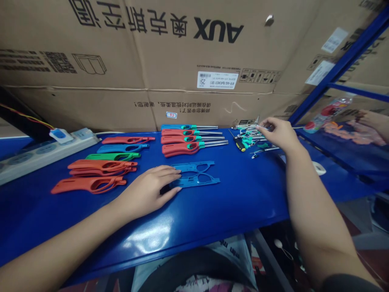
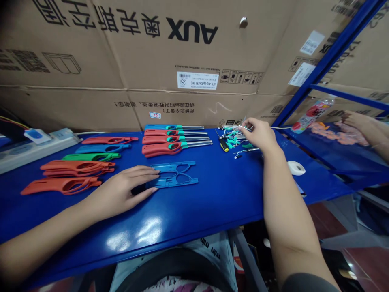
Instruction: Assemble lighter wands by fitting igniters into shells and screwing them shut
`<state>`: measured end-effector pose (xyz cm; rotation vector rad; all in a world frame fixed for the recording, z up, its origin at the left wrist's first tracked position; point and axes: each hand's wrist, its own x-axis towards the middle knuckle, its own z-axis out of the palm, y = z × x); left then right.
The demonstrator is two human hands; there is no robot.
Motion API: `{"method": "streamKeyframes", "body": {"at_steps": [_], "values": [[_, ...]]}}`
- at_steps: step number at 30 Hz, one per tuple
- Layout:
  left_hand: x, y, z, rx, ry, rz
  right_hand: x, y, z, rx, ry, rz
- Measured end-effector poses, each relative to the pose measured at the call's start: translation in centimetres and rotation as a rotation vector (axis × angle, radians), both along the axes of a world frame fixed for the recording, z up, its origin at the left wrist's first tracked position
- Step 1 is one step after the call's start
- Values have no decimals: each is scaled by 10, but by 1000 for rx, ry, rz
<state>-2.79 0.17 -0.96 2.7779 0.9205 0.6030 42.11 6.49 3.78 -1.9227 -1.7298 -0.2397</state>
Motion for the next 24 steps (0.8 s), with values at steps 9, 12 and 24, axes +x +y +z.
{"method": "streamKeyframes", "body": {"at_steps": [9,12,24], "values": [[-11,0,14,88,169,-20,-38,-10,12,69,136,302],[-13,1,18,68,171,-11,-58,-18,15,38,195,410],[14,-12,-2,-96,-349,107,-137,-54,12,-148,215,980]]}}
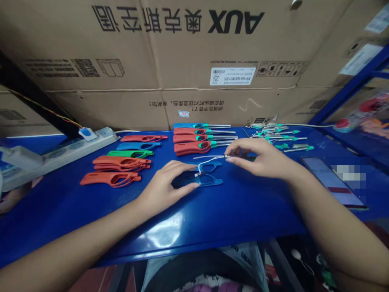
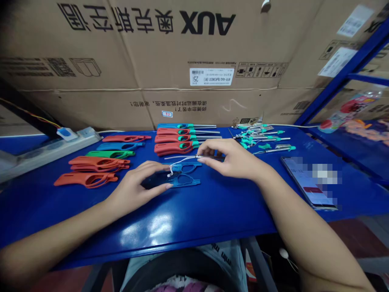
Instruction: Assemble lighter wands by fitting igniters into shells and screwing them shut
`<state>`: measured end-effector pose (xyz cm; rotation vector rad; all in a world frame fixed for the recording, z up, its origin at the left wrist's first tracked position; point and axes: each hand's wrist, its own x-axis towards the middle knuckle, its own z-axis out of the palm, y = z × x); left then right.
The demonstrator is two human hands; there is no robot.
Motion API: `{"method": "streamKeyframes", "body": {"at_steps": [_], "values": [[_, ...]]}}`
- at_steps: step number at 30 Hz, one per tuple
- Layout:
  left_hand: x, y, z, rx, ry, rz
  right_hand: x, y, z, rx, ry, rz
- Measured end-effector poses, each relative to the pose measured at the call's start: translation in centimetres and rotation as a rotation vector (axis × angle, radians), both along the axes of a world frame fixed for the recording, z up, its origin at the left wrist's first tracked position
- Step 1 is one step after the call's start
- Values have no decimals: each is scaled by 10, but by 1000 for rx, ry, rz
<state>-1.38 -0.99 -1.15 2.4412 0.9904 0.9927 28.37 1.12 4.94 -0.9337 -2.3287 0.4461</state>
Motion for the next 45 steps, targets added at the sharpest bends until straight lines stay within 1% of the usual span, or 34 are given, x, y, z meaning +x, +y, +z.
{"method": "streamKeyframes", "body": {"at_steps": [4,6,9,12,17,20,24,27,34,37,42,45], "values": [[5,-6,0,-13,-59,-81,-9,1,-11,6,-39,83],[5,-8,1,-13,-64,-78,-10,2,-15,-3,-63,95],[4,-11,4,-4,-83,-24,-10,4,-18,-40,-112,101],[2,-11,7,-4,-77,15,-10,3,-17,-161,-188,146],[-1,-2,5,-11,-9,55,-15,-1,-15,-408,-281,288],[-3,4,1,-29,25,58,-15,-2,-15,-478,-281,272],[-3,7,-3,-63,44,31,-13,-3,-14,-497,-227,198],[-3,6,-2,-61,62,16,-10,-2,-12,-488,-244,177],[-4,6,0,-7,160,-53,-9,0,-13,-416,-332,186],[-5,6,0,-14,152,-53,-10,0,-14,-415,-345,172],[-5,6,0,-39,143,-50,-11,-1,-15,-490,-353,146],[-4,6,-1,-82,130,-29,-11,0,-15,-442,-394,141]]}}
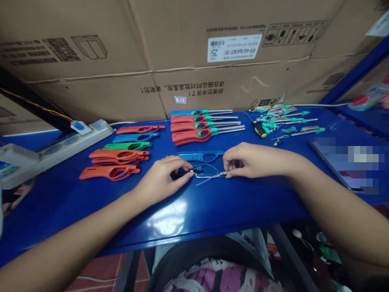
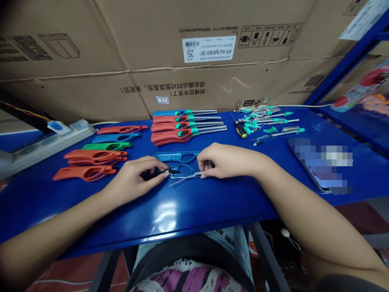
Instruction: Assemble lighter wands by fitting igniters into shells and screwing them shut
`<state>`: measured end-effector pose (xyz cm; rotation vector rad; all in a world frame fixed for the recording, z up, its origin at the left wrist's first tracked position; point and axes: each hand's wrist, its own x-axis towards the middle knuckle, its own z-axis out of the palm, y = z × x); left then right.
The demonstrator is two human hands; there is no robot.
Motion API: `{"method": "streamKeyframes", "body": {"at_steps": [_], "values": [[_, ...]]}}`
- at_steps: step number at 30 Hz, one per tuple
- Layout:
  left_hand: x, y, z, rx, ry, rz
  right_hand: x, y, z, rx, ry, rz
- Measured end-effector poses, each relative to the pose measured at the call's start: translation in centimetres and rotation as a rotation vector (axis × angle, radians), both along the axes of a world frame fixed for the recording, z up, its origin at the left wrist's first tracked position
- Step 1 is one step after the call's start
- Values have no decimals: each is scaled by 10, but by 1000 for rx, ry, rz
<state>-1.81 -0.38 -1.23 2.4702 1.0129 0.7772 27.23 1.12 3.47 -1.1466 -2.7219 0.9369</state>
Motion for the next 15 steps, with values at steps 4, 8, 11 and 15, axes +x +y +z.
{"method": "streamKeyframes", "body": {"at_steps": [4,8,11,15], "values": [[1,-1,1,-46,-8,26,0,0,0,102,-59,20],[2,-2,4,-62,-4,28,-4,-3,0,232,-116,36],[3,-2,5,-75,-9,30,-8,-6,-1,317,-182,40],[3,-3,4,-83,-26,27,-10,-6,-3,307,-192,62]]}}
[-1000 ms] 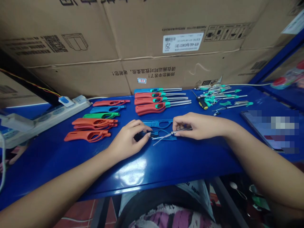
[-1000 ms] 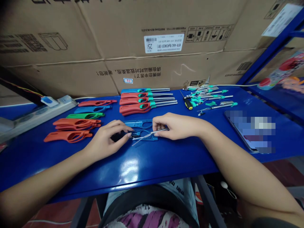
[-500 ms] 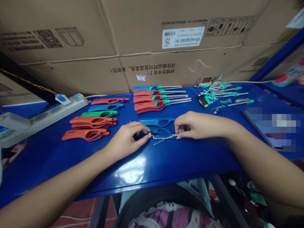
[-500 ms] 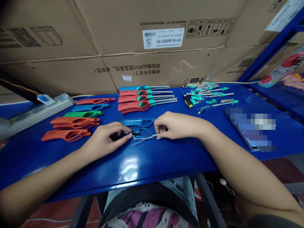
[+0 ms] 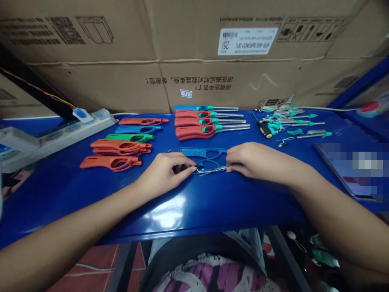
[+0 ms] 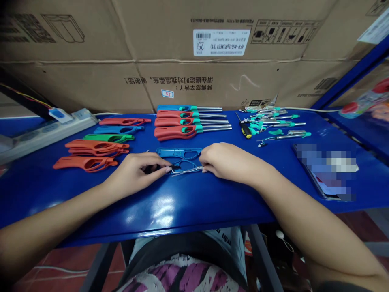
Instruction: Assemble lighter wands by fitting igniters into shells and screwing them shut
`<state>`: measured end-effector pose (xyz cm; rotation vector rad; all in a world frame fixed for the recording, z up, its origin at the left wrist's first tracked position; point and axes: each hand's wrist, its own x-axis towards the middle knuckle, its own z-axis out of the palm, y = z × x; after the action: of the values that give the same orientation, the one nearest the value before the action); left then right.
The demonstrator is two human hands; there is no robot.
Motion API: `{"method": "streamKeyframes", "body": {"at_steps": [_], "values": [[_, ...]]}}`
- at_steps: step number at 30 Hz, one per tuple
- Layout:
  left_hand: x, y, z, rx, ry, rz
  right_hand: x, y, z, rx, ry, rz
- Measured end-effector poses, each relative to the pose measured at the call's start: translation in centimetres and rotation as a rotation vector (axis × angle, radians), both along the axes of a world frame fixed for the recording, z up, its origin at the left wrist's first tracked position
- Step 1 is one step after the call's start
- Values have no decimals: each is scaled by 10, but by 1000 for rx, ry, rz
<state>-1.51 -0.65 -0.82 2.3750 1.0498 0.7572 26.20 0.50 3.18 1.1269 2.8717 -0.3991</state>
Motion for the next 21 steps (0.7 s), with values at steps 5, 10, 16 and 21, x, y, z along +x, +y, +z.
{"method": "streamKeyframes", "body": {"at_steps": [5,10,16,21], "values": [[0,1,-4,-32,-104,32,0,2,-1,-28,32,31],[1,3,-8,-75,-153,76,-1,2,1,-26,36,52],[2,1,-7,-72,-118,91,-1,4,-2,-65,67,-11],[3,-1,-5,-50,-96,65,2,7,-4,-131,136,-46]]}}
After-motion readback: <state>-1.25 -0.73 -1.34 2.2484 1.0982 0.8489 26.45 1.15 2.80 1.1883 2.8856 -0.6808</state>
